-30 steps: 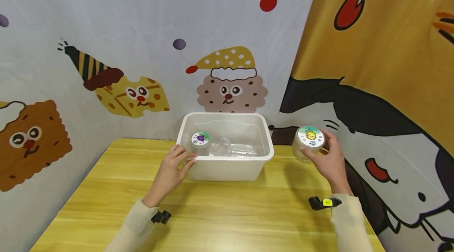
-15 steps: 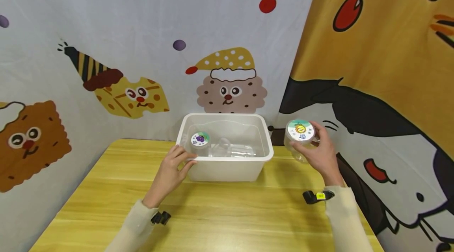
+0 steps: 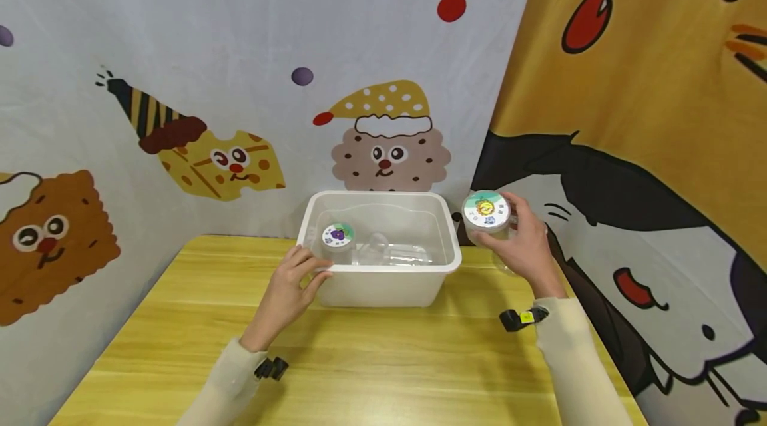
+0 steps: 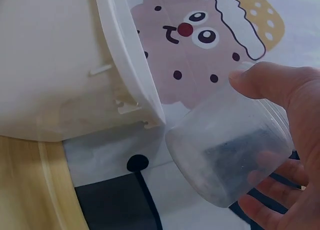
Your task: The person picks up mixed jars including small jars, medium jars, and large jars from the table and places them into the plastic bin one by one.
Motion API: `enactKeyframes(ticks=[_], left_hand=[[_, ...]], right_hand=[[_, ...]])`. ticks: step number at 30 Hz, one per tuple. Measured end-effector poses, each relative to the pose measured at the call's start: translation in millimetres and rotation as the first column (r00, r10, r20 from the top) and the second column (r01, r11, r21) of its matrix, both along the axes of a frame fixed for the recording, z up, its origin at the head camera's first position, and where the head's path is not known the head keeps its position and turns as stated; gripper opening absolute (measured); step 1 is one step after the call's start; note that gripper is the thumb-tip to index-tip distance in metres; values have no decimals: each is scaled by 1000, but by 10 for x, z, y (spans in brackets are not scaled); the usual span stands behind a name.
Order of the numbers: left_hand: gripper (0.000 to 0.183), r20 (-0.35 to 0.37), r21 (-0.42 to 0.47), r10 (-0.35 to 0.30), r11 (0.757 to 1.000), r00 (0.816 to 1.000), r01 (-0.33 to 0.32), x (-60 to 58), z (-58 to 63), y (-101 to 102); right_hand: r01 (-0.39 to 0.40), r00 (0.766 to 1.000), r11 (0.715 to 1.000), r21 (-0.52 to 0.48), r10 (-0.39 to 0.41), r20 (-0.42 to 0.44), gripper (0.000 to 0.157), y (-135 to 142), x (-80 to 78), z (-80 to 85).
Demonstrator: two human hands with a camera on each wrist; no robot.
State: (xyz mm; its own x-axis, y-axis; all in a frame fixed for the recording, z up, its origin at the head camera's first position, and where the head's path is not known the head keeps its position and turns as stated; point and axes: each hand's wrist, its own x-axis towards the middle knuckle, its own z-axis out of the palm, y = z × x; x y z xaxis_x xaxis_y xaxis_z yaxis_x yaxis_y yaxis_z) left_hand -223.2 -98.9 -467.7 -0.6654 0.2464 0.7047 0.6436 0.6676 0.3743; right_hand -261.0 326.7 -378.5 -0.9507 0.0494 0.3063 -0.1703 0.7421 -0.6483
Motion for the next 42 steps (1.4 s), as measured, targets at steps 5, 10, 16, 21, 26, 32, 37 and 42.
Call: enactKeyframes(ticks=[5,10,16,21,26,32,37,42], left_hand=[[16,-10,0,-2,1000,1000,2,-1,-6,2],[15,-9,-5,-1,1000,1000,1,10,-3,-1],[15,-9,-6,4,1000,1000,-5,5,-18,2],[16,-11,-7,4,1000,1000,-4,8,-6,-3],[16,-10,-6,-2,1000,1000,2,3,-5,-11],[16,-21,-13,1,1000,1000,-1,-5,-13,-18],[17,-33,-18,4,1000,999,-5,-13,-9,-16],[17,-44,-17,1,1000,999,-2,-19,-17,-15]], right_hand=[[-52,998,998,36,52,-18,101,-80,-52,64],[-80,996,994,80,82,-20,101,-169,-77,137],[-104,994,987,120,107,-20,101,-266,-112,219],[-149,986,977,155,159,-53,97,-329,-184,236],[-177,981,967,185,188,-46,98,-413,-259,257],[-210,974,950,230,224,-40,96,-527,-332,310],[-241,967,937,255,255,-23,96,-607,-387,337],[-251,965,926,282,262,1,97,-667,-447,325]])
